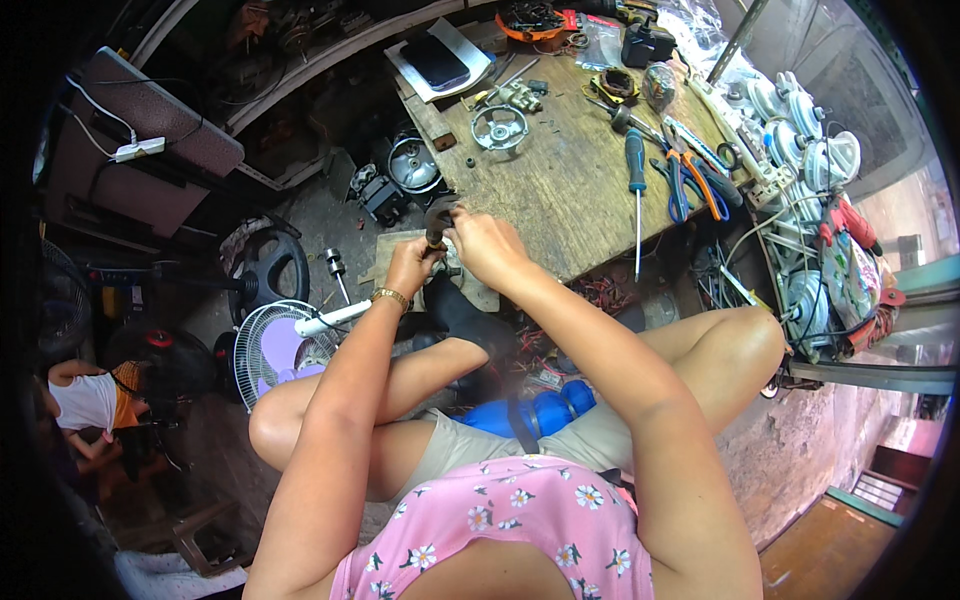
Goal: The person sits on the floor in a workshop and uses a screwdriver and hammer to disassemble and adjust small mechanical components on a wooden workbench. They handle a cylindrical motor part and various small metal pieces, occasionally reaching for tools and parts from the cluttered table.
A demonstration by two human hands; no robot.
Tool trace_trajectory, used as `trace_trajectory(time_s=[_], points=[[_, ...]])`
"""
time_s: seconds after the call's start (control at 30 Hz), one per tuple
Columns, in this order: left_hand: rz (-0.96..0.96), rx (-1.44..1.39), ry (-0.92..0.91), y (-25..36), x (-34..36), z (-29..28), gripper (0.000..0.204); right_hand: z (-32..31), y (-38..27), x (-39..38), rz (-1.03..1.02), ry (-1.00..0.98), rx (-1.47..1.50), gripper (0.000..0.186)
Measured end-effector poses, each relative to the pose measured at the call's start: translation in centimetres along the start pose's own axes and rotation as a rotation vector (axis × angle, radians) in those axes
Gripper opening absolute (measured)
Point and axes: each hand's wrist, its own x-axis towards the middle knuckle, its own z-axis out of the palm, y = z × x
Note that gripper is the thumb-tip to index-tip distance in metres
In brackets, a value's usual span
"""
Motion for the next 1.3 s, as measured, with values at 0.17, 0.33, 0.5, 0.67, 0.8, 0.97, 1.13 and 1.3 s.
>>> trace_trajectory(time_s=[0.17, 0.33, 0.5, 0.67, 0.8, 0.97, 1.13, 1.3], points=[[0.004, 0.004, -0.003, 0.0, 0.1, 0.1, 0.013, -1.3, -0.9, 0.9, -0.050, 0.051, 0.011, 0.024], [0.068, 0.027, 0.004, -0.3, 0.4, 0.2, 0.012, -1.9, -2.1, 0.6, -0.076, 0.292, 0.007, 0.022], [0.096, 0.004, -0.034, -0.3, -0.2, 0.0, 0.009, -0.6, -1.2, 0.4, -0.007, 0.056, -0.082, 0.026], [0.105, 0.028, -0.051, 0.3, -0.2, 0.4, 0.011, -1.1, -1.8, -0.6, 0.076, 0.019, -0.056, 0.029], [0.031, -0.007, -0.062, -1.0, -0.2, 0.3, 0.013, -0.2, -0.6, -1.4, 0.080, 0.039, -0.036, 0.027], [-0.033, 0.021, -0.094, -0.3, -0.1, -0.3, 0.010, -3.3, -0.5, -1.7, 0.088, 0.134, 0.031, 0.029], [-0.012, 0.005, -0.065, 0.2, -0.1, -0.5, 0.010, -3.0, 0.1, -2.3, 0.110, 0.127, 0.056, 0.031], [0.014, 0.026, -0.044, -0.6, -0.4, -0.3, 0.011, -2.7, -0.3, -2.3, 0.156, 0.079, 0.052, 0.030]])
